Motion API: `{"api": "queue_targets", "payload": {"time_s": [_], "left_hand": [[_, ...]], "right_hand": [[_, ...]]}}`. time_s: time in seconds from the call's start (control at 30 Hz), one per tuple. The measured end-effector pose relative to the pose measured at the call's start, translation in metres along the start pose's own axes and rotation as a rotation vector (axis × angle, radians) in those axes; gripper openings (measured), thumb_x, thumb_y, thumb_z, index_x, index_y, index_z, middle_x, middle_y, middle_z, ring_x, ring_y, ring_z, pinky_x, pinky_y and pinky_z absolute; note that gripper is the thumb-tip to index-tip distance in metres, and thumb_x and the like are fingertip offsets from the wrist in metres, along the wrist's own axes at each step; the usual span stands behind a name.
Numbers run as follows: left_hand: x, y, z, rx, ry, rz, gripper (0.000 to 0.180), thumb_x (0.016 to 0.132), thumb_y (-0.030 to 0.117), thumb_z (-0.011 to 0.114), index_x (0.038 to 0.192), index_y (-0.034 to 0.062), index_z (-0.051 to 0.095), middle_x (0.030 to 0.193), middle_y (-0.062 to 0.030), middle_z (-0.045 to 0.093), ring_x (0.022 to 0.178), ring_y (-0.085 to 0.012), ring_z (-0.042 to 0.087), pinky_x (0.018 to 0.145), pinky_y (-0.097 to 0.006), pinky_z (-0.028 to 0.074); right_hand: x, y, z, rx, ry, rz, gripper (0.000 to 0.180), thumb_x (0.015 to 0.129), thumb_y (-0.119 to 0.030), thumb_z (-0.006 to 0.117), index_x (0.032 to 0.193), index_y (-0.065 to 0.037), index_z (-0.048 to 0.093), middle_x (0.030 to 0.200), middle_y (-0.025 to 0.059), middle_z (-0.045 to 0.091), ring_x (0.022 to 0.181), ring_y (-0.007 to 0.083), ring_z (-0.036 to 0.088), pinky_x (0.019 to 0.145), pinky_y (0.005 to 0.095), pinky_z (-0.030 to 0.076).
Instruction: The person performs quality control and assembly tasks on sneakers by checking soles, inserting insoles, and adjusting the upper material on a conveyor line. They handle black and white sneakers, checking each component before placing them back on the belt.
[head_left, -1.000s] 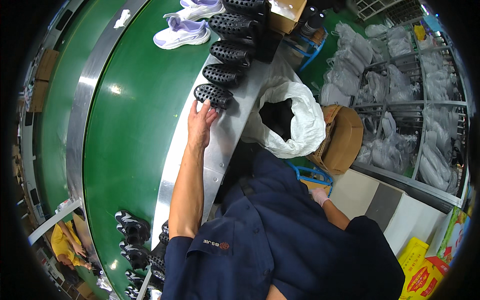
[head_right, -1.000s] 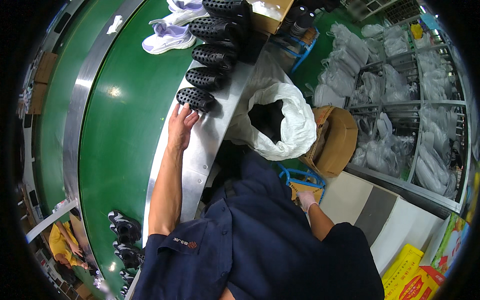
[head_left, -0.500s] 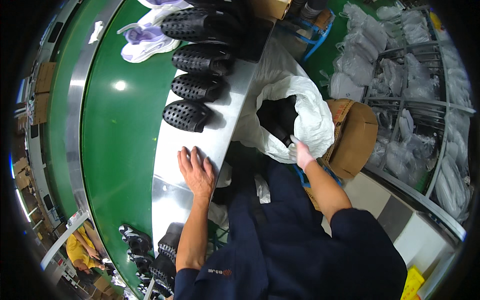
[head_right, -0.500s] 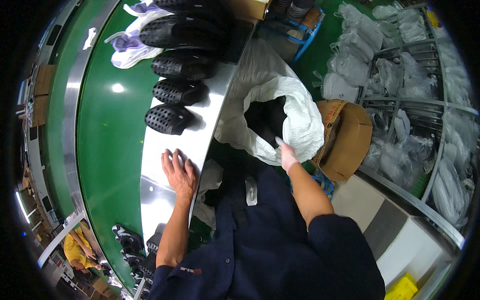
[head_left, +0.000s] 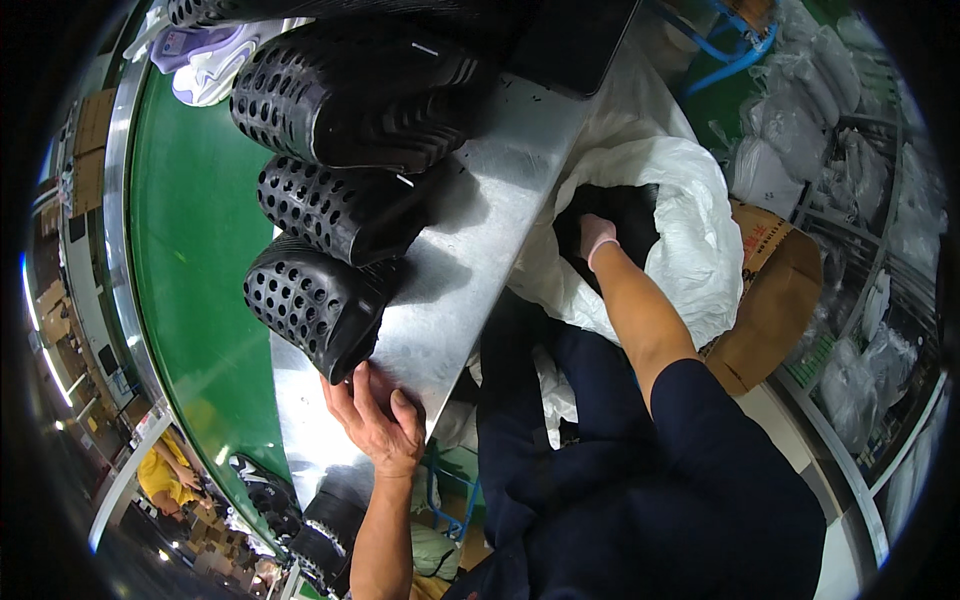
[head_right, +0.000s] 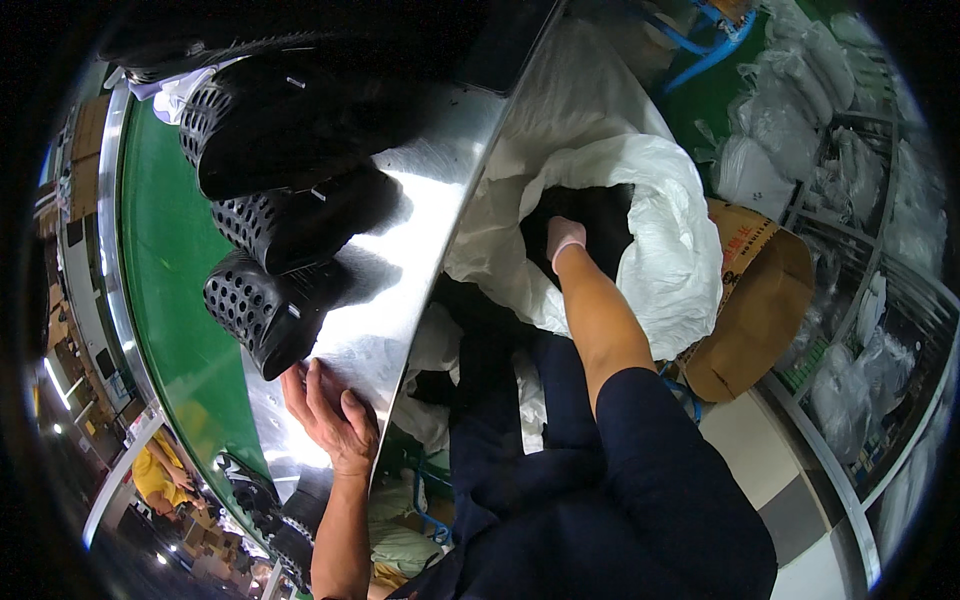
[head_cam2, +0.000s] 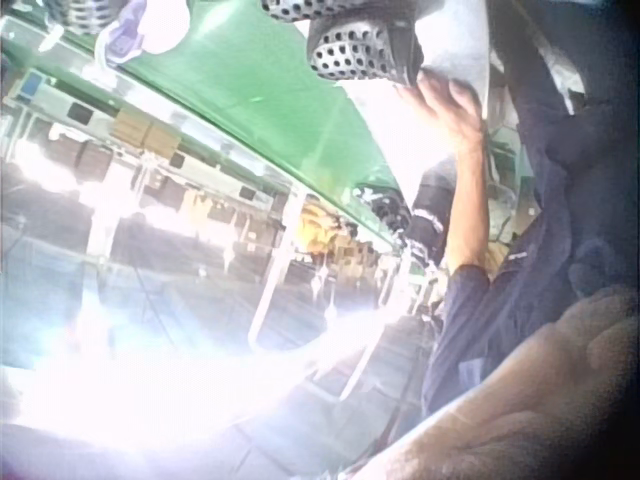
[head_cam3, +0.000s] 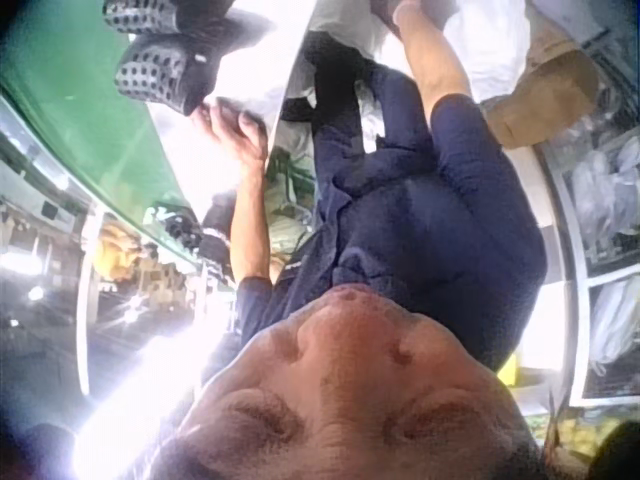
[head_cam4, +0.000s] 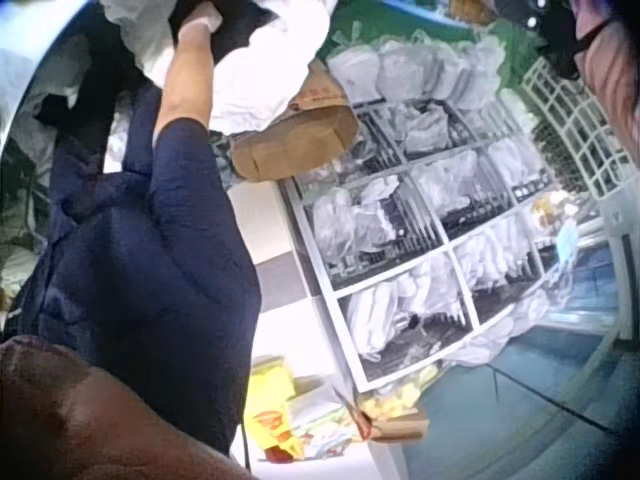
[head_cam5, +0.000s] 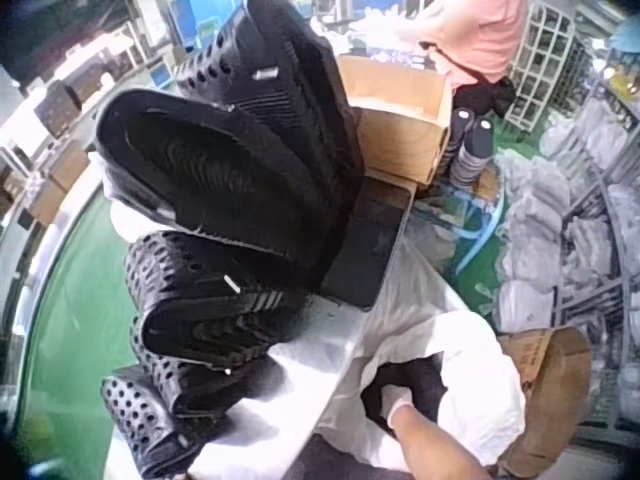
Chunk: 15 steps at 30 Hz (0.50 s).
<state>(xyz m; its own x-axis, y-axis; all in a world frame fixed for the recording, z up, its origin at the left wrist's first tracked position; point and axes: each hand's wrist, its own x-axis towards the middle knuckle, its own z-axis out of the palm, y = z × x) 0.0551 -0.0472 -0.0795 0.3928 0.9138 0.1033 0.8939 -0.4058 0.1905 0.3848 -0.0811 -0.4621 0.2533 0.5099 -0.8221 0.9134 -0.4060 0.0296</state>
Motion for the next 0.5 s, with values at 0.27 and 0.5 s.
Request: {"api": "queue_targets", "payload": {"time_s": [0.27, 0.5], "left_hand": [[0.022, 0.001, 0.007, -0.111, -0.024, 0.113, 0.051, 0.09, 0.016, 0.062, 0.138, 0.0017, 0.056, 0.153, -0.0278, 0.041, 0.144, -0.0511, 0.035, 0.118, -0.057, 0.031], [0.034, 0.027, -0.039, -0.208, -0.153, 0.014, 0.048, 0.088, 0.013, 0.067, 0.133, 0.0022, 0.058, 0.147, -0.0269, 0.045, 0.139, -0.0479, 0.041, 0.115, -0.051, 0.037]], "right_hand": [[-0.098, 0.086, 0.014, 2.27, -0.154, 0.315, 0.031, 0.097, -0.014, 0.062, 0.127, -0.009, 0.065, 0.125, 0.0093, 0.069, 0.114, 0.0275, 0.067, 0.097, 0.0429, 0.056], [-0.321, 0.074, -0.093, 2.329, -0.556, -0.6, 0.04, 0.104, -0.024, 0.055, 0.141, -0.007, 0.054, 0.126, 0.0147, 0.068, 0.112, 0.0289, 0.068, 0.098, 0.0458, 0.057]]}}
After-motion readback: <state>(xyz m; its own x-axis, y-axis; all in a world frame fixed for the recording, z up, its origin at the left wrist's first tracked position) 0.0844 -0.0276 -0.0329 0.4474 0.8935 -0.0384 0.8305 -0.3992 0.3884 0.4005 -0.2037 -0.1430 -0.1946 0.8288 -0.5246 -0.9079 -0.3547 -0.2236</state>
